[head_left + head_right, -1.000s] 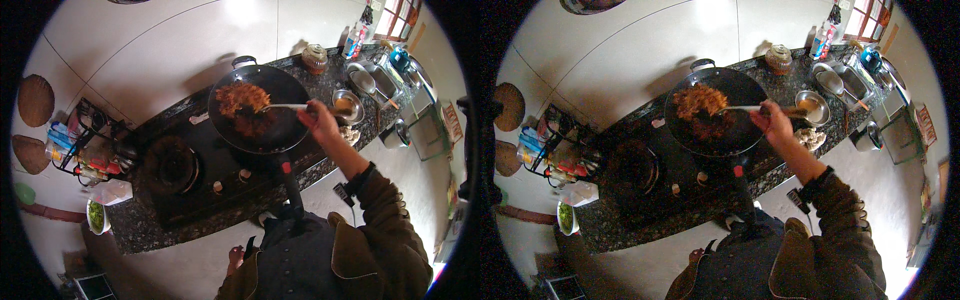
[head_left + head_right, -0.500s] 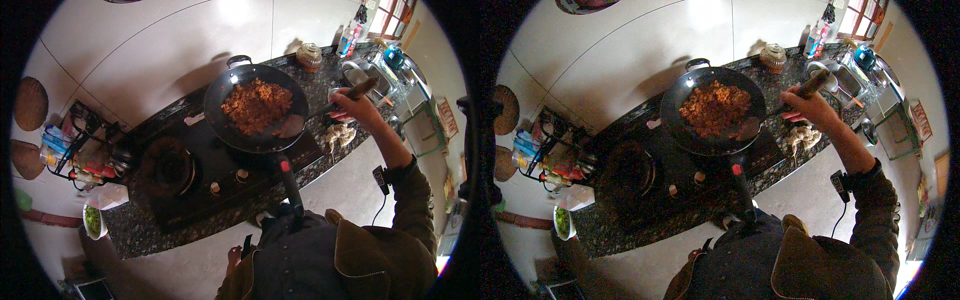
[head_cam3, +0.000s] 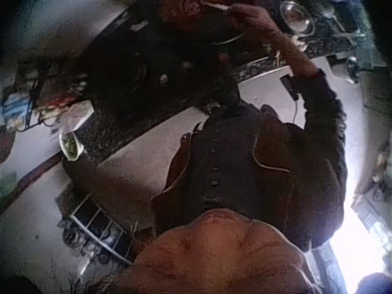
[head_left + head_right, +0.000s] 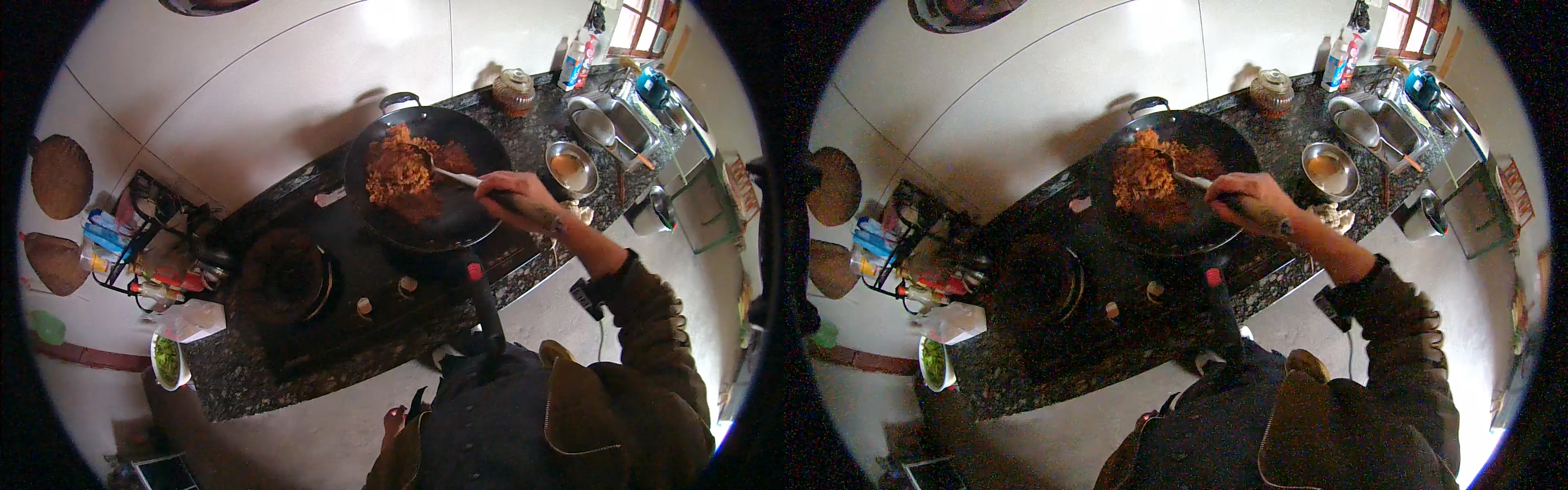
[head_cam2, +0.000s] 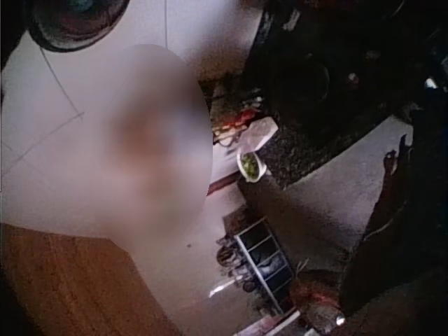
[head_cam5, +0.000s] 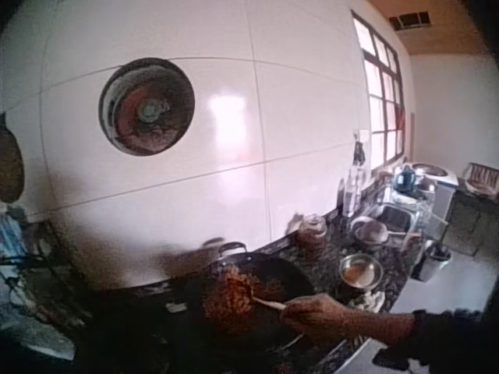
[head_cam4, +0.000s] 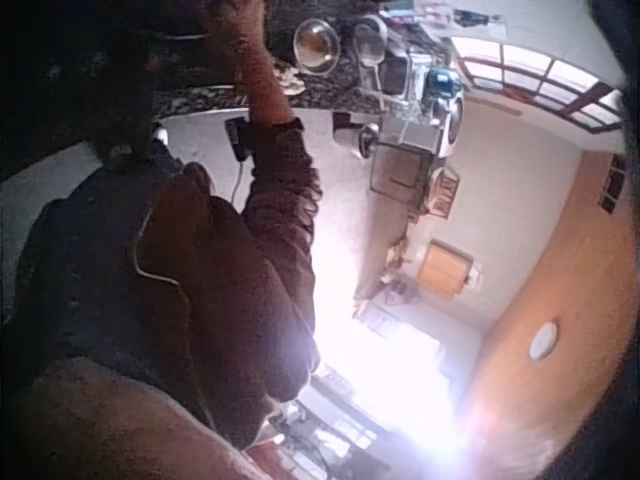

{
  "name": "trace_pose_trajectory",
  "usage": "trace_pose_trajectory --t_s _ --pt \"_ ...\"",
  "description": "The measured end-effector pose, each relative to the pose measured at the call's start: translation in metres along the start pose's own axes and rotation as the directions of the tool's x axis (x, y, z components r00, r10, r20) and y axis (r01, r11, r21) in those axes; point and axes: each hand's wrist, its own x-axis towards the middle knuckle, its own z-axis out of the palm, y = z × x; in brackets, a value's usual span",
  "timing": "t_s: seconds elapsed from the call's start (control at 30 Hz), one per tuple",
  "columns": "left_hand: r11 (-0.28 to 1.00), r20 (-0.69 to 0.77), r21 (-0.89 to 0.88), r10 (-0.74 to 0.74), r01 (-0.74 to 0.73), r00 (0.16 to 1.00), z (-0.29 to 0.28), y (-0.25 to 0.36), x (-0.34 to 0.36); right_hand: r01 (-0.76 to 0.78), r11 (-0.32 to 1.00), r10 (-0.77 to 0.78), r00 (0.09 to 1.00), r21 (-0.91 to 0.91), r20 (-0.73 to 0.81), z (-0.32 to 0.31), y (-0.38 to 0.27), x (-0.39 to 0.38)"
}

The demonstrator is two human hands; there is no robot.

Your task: The person stirs a large quantity of reddish-brown fried rice in a wok on a gas stove using a metal spatula. The person occasionally uses a spoon to taste the food and adjusts the stove knob.

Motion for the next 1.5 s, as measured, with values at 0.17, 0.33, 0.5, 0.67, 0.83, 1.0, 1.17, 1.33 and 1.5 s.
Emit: trace_pose_trajectory --t_s 0.17,0.33,0.5,0.67,0.83,1.0,1.17,1.33,1.5 --pt "0.788 0.092 -0.516 -0.339 0.336 0.936 0.005 0.001 0.002 -0.166 0.984 0.172 0.979 0.062 -0.107 -0.003 -0.008 0.031" --pt "0.952 0.024 -0.284 -0.113 0.115 0.993 0.001 -0.002 0.007 -0.302 0.854 0.320 0.947 0.424 0.029 0.012 0.003 0.033" --pt "0.844 0.080 -0.464 -0.261 0.267 0.962 0.008 -0.002 -0.002 -0.359 0.918 0.336 0.930 0.169 0.148 -0.047 -0.011 0.002" --pt "0.863 0.109 -0.402 -0.289 0.308 0.951 0.000 -0.001 -0.002 -0.216 0.975 0.220 0.972 -0.057 0.077 -0.073 -0.009 0.012" --pt "0.858 0.198 -0.361 -0.313 0.366 0.929 -0.019 0.017 0.010 0.085 0.955 -0.040 0.986 -0.283 0.160 -0.036 0.023 0.023" --pt "0.787 0.177 -0.492 -0.329 0.373 0.928 -0.019 0.030 0.011 0.320 0.848 0.035 0.762 -0.423 0.647 -0.021 0.000 -0.028" --pt "0.731 0.218 -0.514 -0.395 0.449 0.893 0.006 0.012 0.004 0.423 0.858 -0.143 0.741 -0.291 0.656 -0.051 -0.044 -0.065" --pt "0.933 -0.027 0.219 0.297 -0.285 0.954 0.004 0.003 0.018 0.308 0.940 -0.177 0.808 -0.147 0.563 -0.034 -0.009 -0.036" --pt "0.664 0.292 -0.629 -0.281 0.405 0.914 -0.011 0.024 0.017 0.129 0.961 -0.040 0.940 -0.244 0.340 -0.040 0.025 -0.010"
